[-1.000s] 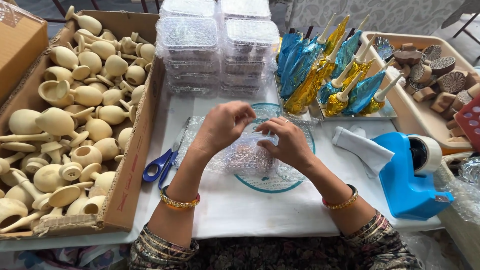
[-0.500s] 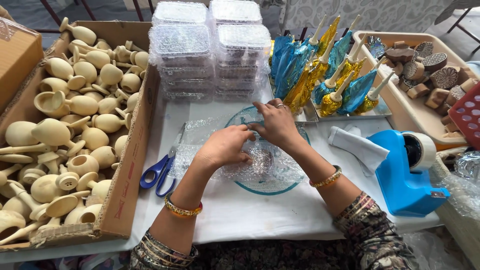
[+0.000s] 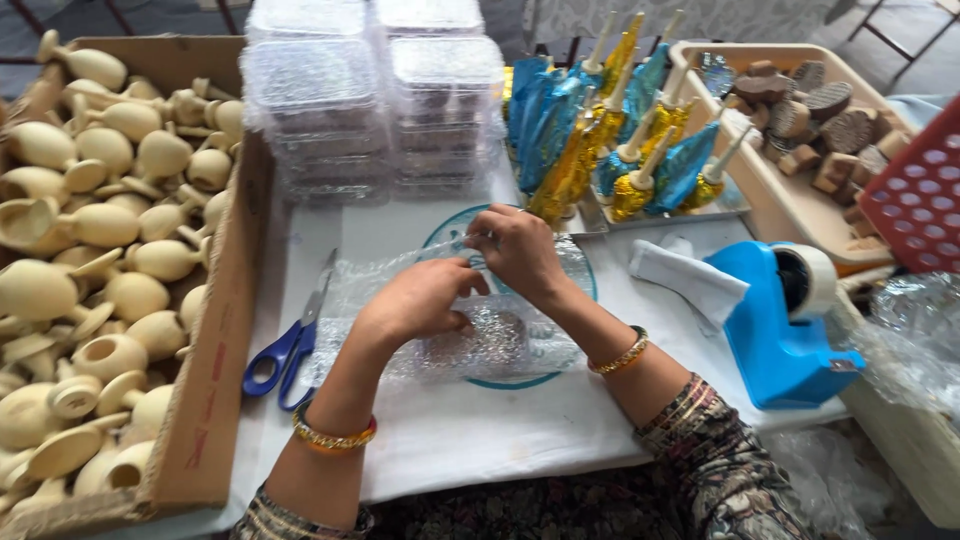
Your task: The person packs small wooden handicraft items by wrapping them in bubble wrap and securing them with adhesive tape.
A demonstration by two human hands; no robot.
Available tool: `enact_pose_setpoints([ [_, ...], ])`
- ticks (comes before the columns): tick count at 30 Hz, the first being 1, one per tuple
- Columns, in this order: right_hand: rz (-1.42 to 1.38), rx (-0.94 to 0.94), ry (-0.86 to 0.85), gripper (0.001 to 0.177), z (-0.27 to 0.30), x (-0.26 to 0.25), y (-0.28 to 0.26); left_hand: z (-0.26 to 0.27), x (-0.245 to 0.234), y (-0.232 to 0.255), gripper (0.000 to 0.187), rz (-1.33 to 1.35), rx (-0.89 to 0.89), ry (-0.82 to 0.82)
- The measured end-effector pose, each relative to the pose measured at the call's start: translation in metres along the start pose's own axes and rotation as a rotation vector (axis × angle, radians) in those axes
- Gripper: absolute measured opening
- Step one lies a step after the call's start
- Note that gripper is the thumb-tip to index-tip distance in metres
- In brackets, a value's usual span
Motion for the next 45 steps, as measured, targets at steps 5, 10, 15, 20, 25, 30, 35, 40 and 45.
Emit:
enact_pose_setpoints([
  [5,-0.043,-0.042,0.032,0.005,0.001,-0.009,-0.008,-0.003,-0.003,-0.003,0.052,0.087,-0.062,0.033],
  [10,-0.033,-0.055,0.087,0.004,-0.002,-0.021,-0.008,0.004,-0.019,0.013,0.049,0.002,-0.082,0.101],
  [15,-0.025,-0.075,0.087,0.004,0.001,-0.017,-0.005,-0.004,-0.005,0.001,0.047,-0.012,-0.07,0.08],
  [20,0.001,-0.093,0.079,0.005,-0.001,-0.012,-0.005,-0.006,-0.002,-0.003,0.039,-0.027,-0.035,0.139],
  [25,-0.042,-0.093,0.058,0.008,-0.004,-0.019,-0.013,0.008,-0.03,0.009,0.041,-0.322,-0.214,0.32],
  [30,-0.074,-0.124,0.023,0.01,-0.005,-0.026,-0.023,0.014,-0.04,0.015,0.075,-0.511,-0.396,0.461],
  [35,-0.165,-0.173,-0.133,0.012,-0.007,-0.025,-0.031,0.037,-0.057,0.032,0.131,-0.684,-0.195,1.094],
  [40,-0.275,-0.154,-0.366,0.009,-0.003,-0.018,-0.038,0.007,-0.042,0.004,0.068,-0.421,-0.266,0.447],
  [45,-0.235,-0.167,-0.507,0.011,0.013,-0.009,-0.053,0.001,-0.029,-0.007,0.041,-0.31,-0.211,0.34],
])
Point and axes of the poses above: each hand's wrist, its own z-axis away from the middle knuckle, its own x-axis out of the palm, y = z × x, the point moved 9 cm from there along -z, towards the middle knuckle, and after that the axes turned 11 degrees about -x, right-handed, at the moved point
